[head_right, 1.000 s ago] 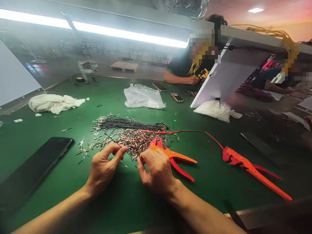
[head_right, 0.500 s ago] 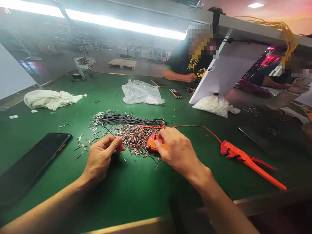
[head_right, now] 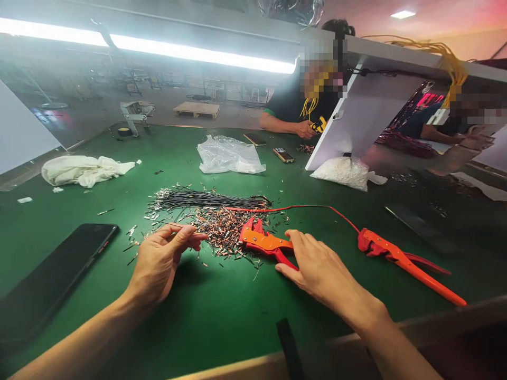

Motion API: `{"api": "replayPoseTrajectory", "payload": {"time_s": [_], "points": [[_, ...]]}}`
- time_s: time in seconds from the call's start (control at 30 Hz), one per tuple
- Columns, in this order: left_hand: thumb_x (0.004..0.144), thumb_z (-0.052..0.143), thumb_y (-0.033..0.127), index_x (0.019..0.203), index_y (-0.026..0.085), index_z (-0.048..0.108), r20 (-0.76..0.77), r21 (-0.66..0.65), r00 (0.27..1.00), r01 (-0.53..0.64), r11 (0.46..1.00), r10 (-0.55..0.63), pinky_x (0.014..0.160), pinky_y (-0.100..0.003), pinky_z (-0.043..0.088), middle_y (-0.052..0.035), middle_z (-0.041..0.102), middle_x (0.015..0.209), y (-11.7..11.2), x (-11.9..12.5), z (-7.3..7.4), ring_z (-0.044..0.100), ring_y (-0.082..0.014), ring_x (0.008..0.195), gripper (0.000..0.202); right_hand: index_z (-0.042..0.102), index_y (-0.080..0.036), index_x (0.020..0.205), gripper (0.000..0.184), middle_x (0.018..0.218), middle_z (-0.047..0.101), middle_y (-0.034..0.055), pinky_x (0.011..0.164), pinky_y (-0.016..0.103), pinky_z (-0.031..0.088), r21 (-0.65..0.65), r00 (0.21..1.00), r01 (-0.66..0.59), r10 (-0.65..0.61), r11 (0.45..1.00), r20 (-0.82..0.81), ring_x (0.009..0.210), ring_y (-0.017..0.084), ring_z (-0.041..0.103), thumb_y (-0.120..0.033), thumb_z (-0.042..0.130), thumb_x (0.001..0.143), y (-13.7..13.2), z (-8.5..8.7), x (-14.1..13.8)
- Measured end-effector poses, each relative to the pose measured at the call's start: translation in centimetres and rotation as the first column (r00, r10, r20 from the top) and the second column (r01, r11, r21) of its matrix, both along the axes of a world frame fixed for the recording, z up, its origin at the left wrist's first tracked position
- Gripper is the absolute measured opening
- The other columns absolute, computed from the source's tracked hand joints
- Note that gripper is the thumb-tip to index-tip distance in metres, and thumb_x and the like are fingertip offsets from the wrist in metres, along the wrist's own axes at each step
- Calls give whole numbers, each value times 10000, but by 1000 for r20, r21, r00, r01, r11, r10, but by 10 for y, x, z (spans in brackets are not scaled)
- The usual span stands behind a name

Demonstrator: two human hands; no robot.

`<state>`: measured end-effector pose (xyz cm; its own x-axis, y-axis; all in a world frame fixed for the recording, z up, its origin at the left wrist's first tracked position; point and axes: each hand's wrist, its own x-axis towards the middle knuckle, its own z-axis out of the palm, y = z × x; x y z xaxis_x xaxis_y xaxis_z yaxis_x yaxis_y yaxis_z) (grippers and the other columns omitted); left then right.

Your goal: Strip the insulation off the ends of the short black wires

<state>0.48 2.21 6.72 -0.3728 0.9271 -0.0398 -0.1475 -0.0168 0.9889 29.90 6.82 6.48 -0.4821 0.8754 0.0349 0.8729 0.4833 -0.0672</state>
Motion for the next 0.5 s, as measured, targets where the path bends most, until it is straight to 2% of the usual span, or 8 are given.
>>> {"api": "replayPoseTrajectory", "payload": {"time_s": [0.13,0.2,0.27,0.33,0.37,0.43,0.47,0.5], "points": [[737,733,428,654,167,660,-118,35,992,-41,999,45,686,-258,429,-3,660,643,-1,-3,0,566,-128,650,283,467,-238,1077,340,1032,635,76,725,344,490,-112,995,-72,64,991,-78,892,257,642,-430,610,836,7,8,4],[716,758,402,665,177,687,-176,56,982,-65,996,74,683,-249,410,7,647,670,-3,-3,1,540,-123,665,241,481,-239,993,235,921,623,42,699,328,463,-130,991,-84,69,988,-117,784,223,614,-378,584,833,13,15,5],[717,760,372,687,191,704,-275,116,954,-89,989,118,692,-244,406,12,645,706,-5,-2,3,539,-125,691,192,485,-238,916,141,781,575,0,638,303,426,-172,981,-53,19,984,-194,646,181,542,-333,545,831,21,24,5],[751,729,362,715,202,711,-386,198,905,-106,974,177,696,-242,415,13,648,730,-7,-2,6,552,-129,702,165,479,-238,847,89,686,506,-32,563,274,374,-276,948,-26,-64,961,-313,567,151,457,-324,502,843,28,34,3],[769,711,367,722,205,711,-429,232,881,-107,967,200,695,-242,424,13,649,734,-8,-1,7,563,-130,701,168,482,-236,840,97,679,490,-36,547,266,360,-334,912,-43,-99,942,-398,565,146,440,-331,486,854,31,38,1],[796,686,389,732,210,713,-466,244,860,-100,965,207,702,-243,441,12,657,742,-9,-2,8,589,-134,708,192,521,-218,879,136,739,520,-16,581,268,389,-434,783,-173,-144,884,-605,624,148,475,-346,479,859,35,43,-5],[806,676,405,732,212,718,-469,227,862,-94,969,194,715,-245,448,10,662,746,-9,-3,7,603,-138,723,210,548,-204,892,156,771,542,-1,620,276,415,-482,703,-275,-168,832,-691,662,153,501,-341,483,855,34,44,-10],[815,667,423,736,215,726,-467,205,867,-87,975,175,733,-249,453,8,669,748,-8,-4,6,616,-144,740,231,573,-189,878,161,795,570,15,651,285,439,-541,637,-377,-214,752,-741,695,160,530,-322,489,841,33,42,-16]]}}
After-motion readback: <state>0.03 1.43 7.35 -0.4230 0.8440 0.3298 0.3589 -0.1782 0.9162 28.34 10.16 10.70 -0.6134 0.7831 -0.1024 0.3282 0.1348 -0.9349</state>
